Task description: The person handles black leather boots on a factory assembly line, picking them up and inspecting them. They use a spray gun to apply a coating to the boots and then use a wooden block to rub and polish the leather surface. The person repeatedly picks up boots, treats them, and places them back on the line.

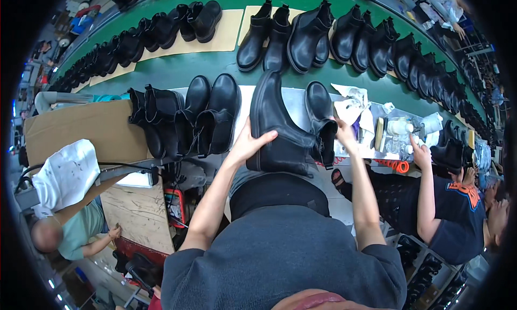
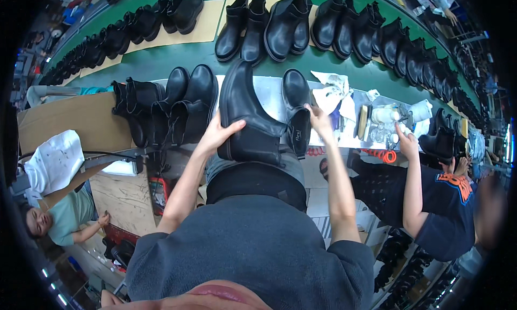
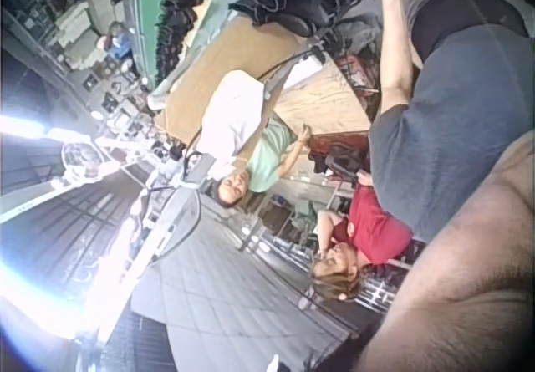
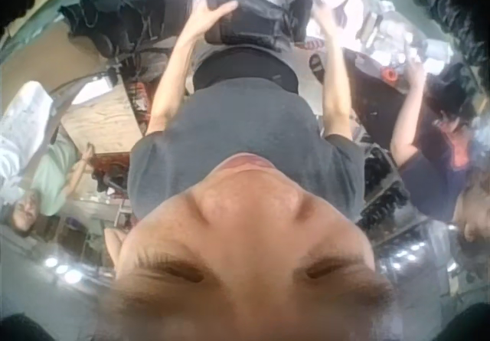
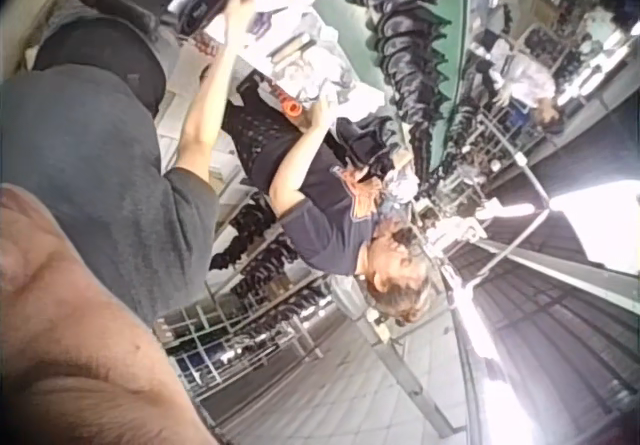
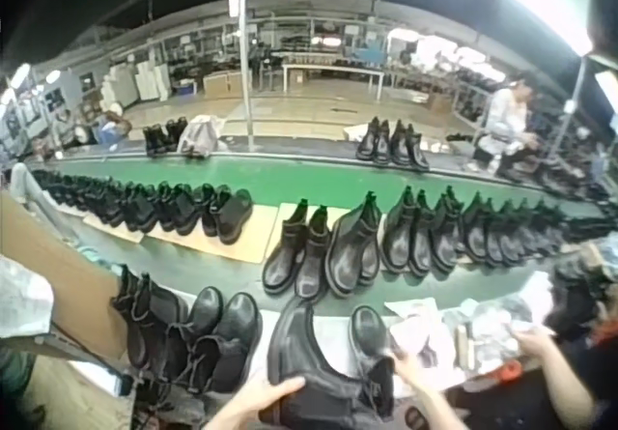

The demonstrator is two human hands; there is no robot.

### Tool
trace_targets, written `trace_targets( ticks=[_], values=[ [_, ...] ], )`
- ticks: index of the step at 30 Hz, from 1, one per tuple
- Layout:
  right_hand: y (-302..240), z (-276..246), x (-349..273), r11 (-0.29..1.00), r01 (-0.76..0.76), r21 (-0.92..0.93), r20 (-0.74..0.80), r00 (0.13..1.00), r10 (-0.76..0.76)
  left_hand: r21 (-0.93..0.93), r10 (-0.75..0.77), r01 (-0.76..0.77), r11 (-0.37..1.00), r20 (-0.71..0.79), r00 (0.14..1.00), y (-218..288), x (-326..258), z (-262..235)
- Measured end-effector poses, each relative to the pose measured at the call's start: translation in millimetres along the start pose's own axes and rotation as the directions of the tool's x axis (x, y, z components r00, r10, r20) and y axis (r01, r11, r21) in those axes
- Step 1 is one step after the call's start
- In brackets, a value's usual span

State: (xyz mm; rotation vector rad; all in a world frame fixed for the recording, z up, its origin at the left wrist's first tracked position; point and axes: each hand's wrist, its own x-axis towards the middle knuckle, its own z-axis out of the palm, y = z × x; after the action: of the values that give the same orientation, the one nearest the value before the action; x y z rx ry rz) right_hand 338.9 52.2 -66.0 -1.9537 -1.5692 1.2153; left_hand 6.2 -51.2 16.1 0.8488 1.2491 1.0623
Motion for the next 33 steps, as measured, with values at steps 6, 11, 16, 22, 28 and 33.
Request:
trace_targets(
  ticks=[6,11,16,22,28,33],
  values=[
    [-43,26,-28,0.932,-0.087,0.351,0.145,0.989,0.038,-0.021,-0.292,0.293,0.956,0.033,0.956,-12,32,-7],
    [-41,22,-33,0.391,-0.382,0.837,0.374,0.922,0.101,-0.415,-0.431,0.479,0.774,0.209,0.878,10,54,5],
    [-129,9,-47,0.167,-0.412,0.896,0.429,0.900,-0.078,-0.800,-0.285,0.422,0.426,0.324,0.902,43,75,33],
    [-170,-17,-35,0.301,-0.470,0.830,0.487,0.873,0.023,-0.800,-0.448,0.420,0.429,0.215,0.868,78,83,48],
    [-164,-14,-25,0.282,-0.496,0.821,0.480,0.868,0.129,-0.849,-0.549,0.393,0.353,0.153,0.822,96,77,60],
    [-164,-14,-25,0.245,-0.496,0.833,0.477,0.868,0.137,-0.836,-0.535,0.402,0.374,0.160,0.830,97,73,61]
  ],
)
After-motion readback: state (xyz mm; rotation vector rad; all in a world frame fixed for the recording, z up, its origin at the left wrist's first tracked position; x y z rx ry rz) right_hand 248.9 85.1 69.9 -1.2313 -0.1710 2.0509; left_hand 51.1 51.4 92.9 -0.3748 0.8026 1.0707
